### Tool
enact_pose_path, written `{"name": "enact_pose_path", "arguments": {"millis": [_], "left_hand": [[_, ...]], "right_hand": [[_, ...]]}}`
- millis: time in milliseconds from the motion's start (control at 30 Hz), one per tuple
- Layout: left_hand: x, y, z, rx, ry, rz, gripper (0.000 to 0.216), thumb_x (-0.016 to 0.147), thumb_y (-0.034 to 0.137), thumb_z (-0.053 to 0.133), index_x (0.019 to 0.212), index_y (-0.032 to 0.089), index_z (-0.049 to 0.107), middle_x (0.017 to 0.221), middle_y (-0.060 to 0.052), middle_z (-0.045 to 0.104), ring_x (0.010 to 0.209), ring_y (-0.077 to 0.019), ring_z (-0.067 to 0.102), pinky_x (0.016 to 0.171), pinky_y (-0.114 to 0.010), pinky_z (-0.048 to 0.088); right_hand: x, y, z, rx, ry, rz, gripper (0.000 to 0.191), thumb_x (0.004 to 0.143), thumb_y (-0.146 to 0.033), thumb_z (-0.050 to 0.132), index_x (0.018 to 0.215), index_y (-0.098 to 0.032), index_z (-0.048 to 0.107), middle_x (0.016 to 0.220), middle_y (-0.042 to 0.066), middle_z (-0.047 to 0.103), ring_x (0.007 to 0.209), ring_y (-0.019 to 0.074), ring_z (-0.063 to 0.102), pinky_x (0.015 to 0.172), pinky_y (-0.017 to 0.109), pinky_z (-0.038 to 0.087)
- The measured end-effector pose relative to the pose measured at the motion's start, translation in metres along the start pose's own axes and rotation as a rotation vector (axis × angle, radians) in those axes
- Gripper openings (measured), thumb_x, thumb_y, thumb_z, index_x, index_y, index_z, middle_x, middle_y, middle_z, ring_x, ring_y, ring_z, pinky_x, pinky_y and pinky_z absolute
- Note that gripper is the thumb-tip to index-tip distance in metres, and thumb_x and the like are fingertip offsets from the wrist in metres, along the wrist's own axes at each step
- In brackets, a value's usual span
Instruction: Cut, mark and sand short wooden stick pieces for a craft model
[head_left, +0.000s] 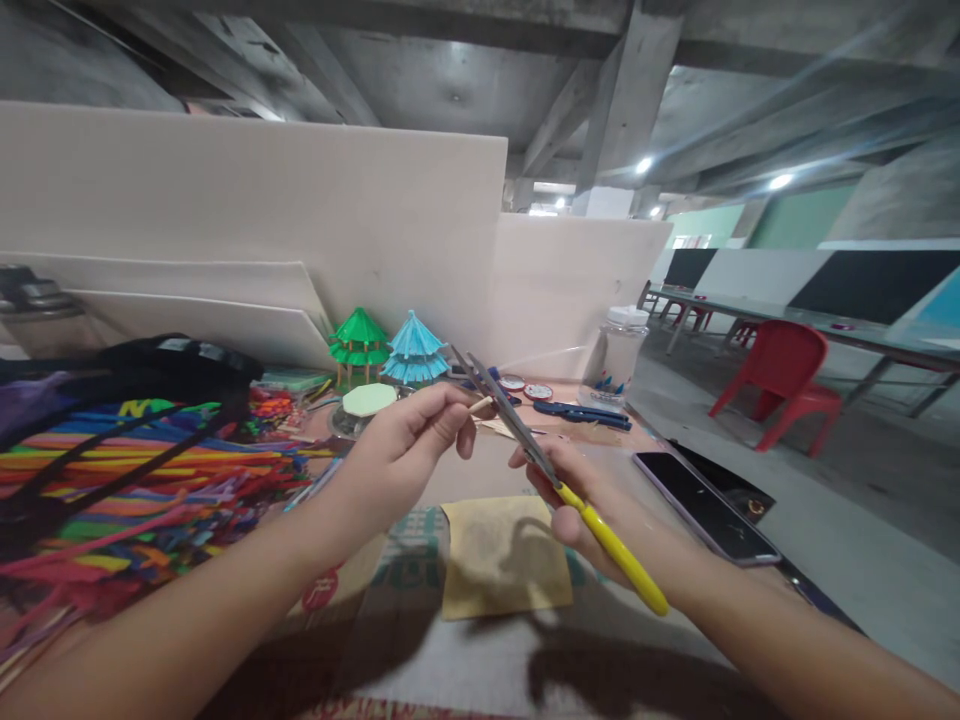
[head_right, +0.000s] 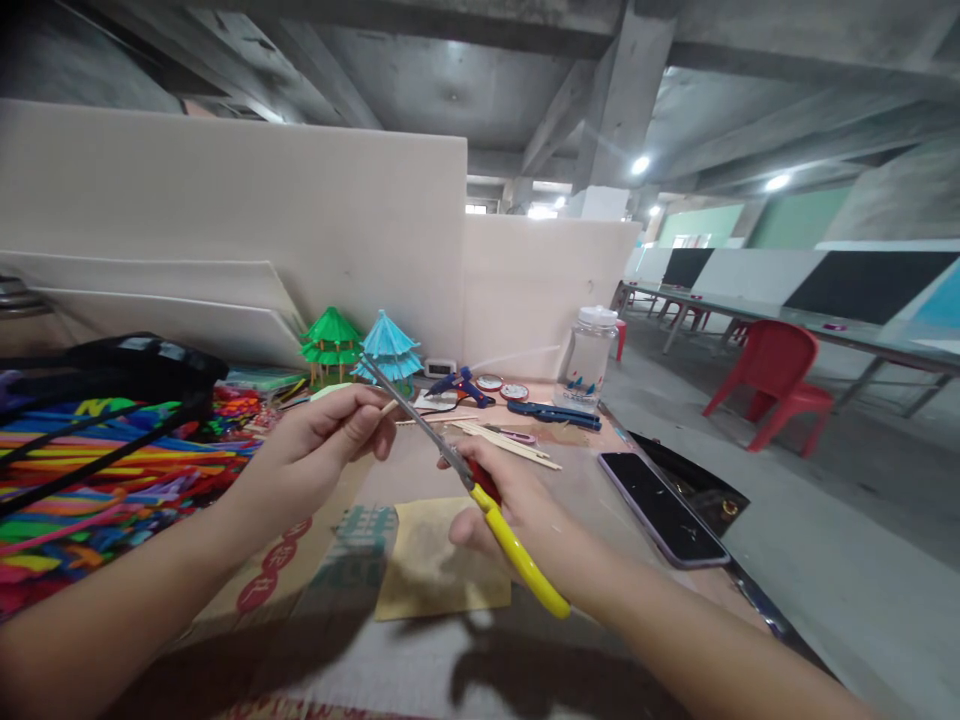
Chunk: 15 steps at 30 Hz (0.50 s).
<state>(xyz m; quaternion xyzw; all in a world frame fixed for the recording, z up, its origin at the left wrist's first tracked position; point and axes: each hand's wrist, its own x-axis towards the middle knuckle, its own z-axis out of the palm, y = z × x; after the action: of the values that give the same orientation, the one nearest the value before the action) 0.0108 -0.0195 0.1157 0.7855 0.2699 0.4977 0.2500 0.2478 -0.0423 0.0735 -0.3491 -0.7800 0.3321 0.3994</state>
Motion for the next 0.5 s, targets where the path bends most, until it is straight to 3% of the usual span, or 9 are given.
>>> {"name": "enact_pose_path", "arguments": {"millis": [133,367,500], "left_hand": [[-0.0013,0.0019,0.0003,0.155,0.029,0.047,0.031,0.103,0.031,0.045,0.077,0.020,0.058,0.073,0.000,0.059,0.070,-0.0137,0.055,0.065,-0.027,0.043],[-0.0003,0.0023,0.0000,0.243,0.053,0.078,0.027,0.102,0.029,0.046,0.080,0.020,0.059,0.070,0.002,0.061,0.063,-0.0123,0.055,0.059,-0.025,0.041],[-0.0005,0.0018,0.0003,0.268,0.050,0.088,0.025,0.101,0.026,0.046,0.081,0.020,0.059,0.069,0.003,0.061,0.061,-0.0115,0.054,0.057,-0.024,0.039]], "right_hand": [[-0.0004,-0.0040,-0.0014,-0.021,-0.009,-0.020,0.065,0.082,-0.080,0.060,0.113,-0.024,0.058,0.096,0.003,0.053,0.079,0.0183,0.047,0.078,0.034,0.048],[0.0004,0.0002,-0.0019,-0.040,-0.019,-0.015,0.055,0.086,-0.071,0.063,0.116,-0.025,0.059,0.113,0.007,0.057,0.091,0.0209,0.053,0.085,0.034,0.049],[0.0014,0.0028,-0.0015,-0.088,-0.005,-0.048,0.058,0.088,-0.073,0.060,0.120,-0.024,0.059,0.107,0.005,0.058,0.084,0.0187,0.049,0.080,0.033,0.046]]}}
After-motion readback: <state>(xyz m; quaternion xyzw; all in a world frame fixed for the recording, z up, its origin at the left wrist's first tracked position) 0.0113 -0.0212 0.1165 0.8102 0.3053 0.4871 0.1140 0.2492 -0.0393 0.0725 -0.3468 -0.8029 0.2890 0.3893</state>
